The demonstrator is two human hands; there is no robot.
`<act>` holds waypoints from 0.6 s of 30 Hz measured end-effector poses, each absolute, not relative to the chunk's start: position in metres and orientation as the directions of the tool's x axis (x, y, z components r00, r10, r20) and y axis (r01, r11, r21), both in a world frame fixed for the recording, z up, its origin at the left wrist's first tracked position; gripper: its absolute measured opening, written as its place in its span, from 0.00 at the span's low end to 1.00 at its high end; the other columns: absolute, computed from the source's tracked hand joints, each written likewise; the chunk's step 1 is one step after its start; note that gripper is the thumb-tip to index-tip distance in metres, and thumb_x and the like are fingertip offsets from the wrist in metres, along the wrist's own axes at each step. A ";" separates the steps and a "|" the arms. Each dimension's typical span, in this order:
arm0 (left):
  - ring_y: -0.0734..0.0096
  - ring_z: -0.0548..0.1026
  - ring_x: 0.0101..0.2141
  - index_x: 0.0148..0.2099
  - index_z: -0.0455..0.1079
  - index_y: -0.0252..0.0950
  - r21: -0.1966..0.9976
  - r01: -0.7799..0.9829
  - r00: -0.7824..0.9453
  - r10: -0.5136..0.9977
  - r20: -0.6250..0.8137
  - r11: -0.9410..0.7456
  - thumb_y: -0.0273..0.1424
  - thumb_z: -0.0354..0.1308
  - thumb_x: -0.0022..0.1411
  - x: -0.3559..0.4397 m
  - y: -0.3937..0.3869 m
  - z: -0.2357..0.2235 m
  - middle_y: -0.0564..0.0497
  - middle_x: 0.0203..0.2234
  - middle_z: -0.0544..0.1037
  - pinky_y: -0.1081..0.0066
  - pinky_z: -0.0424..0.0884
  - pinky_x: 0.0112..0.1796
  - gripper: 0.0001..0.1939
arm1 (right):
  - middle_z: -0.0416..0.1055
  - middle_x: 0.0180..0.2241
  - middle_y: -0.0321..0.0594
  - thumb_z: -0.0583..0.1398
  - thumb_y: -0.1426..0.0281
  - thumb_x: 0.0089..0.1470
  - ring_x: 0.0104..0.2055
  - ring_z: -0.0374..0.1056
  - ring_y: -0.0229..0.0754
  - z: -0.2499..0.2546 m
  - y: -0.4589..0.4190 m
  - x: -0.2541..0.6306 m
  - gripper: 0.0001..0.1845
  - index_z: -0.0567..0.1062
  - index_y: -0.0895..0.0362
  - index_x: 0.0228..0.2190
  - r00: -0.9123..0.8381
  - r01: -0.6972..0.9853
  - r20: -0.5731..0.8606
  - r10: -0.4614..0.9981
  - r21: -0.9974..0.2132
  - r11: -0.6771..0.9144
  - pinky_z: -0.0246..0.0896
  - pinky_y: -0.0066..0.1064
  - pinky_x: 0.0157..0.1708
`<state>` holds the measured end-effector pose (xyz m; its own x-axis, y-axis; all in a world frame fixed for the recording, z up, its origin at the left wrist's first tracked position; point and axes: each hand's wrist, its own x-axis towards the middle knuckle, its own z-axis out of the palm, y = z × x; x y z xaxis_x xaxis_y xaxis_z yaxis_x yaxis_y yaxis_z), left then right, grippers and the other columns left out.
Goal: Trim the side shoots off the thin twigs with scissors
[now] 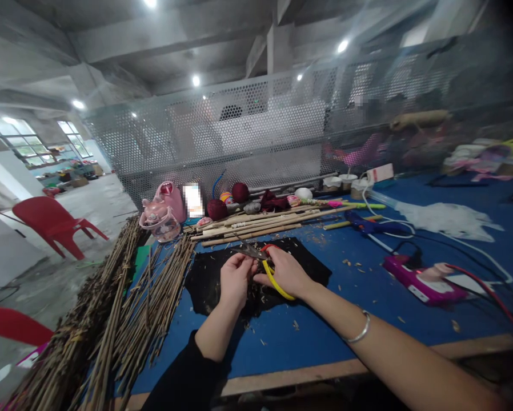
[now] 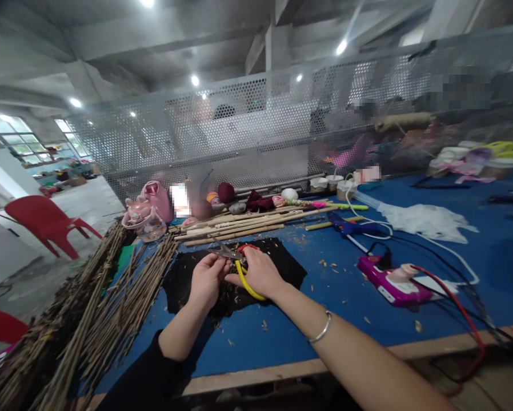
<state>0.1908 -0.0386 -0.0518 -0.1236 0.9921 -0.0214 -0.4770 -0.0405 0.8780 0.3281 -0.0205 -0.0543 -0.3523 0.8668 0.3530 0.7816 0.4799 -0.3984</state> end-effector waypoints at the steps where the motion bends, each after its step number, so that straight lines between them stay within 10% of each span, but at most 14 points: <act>1: 0.82 0.70 0.23 0.30 0.71 0.31 0.881 -0.472 -0.134 0.991 -0.020 -0.047 0.30 0.63 0.43 0.191 -0.039 -0.052 0.53 0.23 0.73 0.80 0.67 0.28 0.10 | 0.66 0.33 0.42 0.60 0.53 0.41 0.36 0.63 0.44 -0.055 -0.021 0.328 0.25 0.63 0.58 0.35 -0.353 0.780 0.354 0.866 -0.400 0.482 0.53 0.31 0.34; 18: 0.80 0.70 0.23 0.34 0.71 0.31 0.889 -0.440 -0.234 0.972 0.022 -0.126 0.31 0.63 0.43 0.189 -0.039 -0.052 0.51 0.25 0.75 0.77 0.67 0.29 0.14 | 0.68 0.24 0.36 0.60 0.53 0.41 0.26 0.65 0.39 -0.056 -0.023 0.326 0.21 0.64 0.55 0.32 -0.281 0.780 0.252 0.926 -0.502 0.373 0.46 0.24 0.22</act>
<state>0.1890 -0.0394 -0.0518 -0.2344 0.9719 0.0220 -0.4397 -0.1262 0.8892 0.3264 -0.0226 -0.0564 -0.2806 0.9263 0.2515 0.7801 0.3728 -0.5025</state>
